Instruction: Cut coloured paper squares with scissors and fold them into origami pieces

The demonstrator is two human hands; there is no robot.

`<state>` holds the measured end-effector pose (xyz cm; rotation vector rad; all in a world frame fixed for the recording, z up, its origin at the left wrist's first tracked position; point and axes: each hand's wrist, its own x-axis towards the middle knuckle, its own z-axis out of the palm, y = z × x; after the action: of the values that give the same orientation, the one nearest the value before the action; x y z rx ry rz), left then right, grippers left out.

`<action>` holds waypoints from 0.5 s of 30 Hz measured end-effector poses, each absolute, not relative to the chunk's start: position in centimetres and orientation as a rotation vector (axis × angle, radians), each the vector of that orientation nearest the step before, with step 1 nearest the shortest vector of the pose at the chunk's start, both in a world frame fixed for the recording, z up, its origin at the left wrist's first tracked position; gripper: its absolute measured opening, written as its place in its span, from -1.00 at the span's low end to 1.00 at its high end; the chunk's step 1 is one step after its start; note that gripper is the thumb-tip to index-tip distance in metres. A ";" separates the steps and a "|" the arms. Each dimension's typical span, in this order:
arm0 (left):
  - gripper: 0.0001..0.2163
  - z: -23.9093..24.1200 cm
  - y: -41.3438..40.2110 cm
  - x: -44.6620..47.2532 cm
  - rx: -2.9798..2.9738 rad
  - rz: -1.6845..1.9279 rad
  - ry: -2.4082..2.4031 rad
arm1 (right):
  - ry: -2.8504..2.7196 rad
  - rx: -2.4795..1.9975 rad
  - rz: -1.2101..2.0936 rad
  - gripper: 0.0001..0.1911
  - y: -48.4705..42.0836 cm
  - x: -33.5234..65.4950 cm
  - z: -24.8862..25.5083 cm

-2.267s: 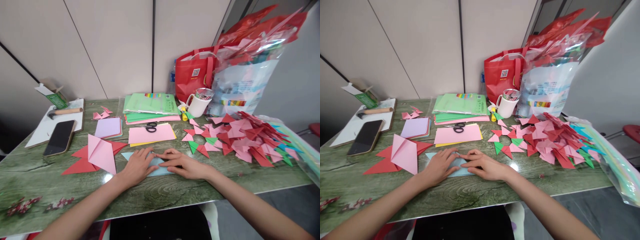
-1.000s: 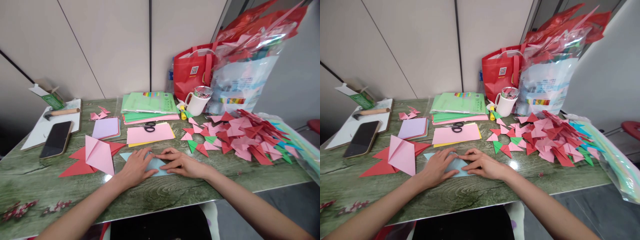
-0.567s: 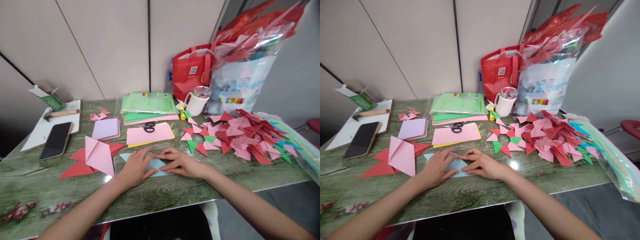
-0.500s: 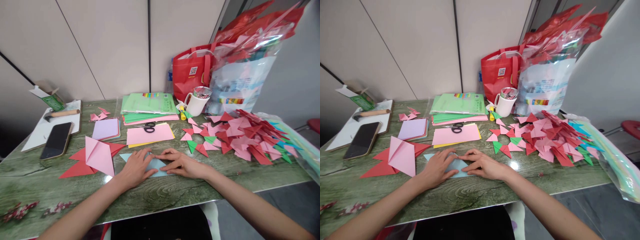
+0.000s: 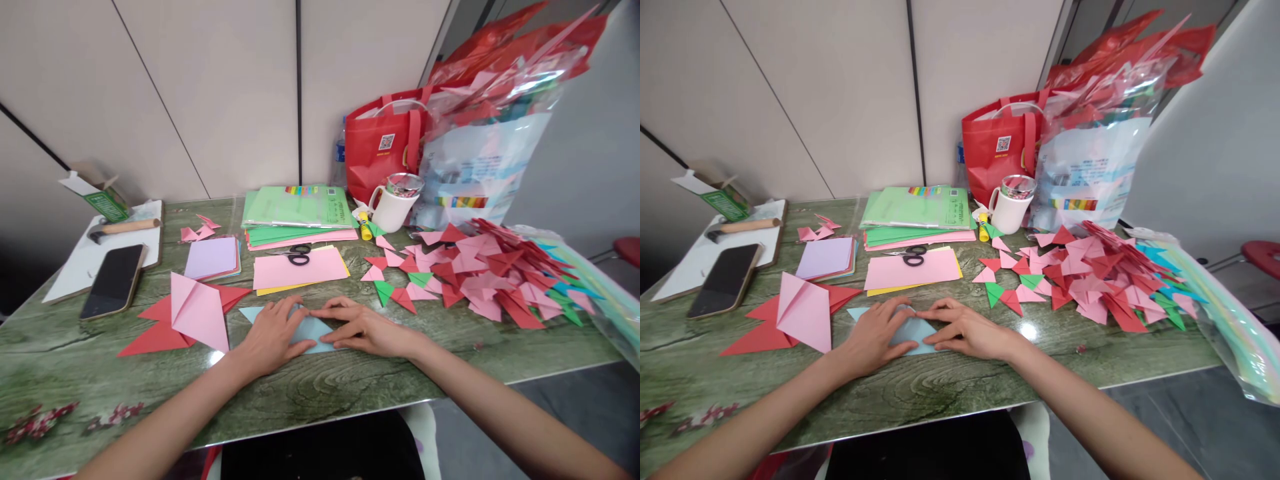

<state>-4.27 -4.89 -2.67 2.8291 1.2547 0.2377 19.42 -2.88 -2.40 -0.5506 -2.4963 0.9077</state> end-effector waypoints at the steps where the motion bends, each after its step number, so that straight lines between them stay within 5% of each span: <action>1: -0.61 -2.7 -4.9 -4.3 2.829 0.237 1.254 | -2.495 -0.548 0.907 -0.77 -2.9 19.4 -2.4; 15: -0.60 -2.8 -4.9 -4.4 2.824 0.247 1.251 | -2.514 -0.550 0.895 -0.77 -2.8 19.5 -2.5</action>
<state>-4.37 -4.90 -2.84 2.8243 1.2508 0.2469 19.47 -2.84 -2.48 -0.5498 -2.5142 0.8947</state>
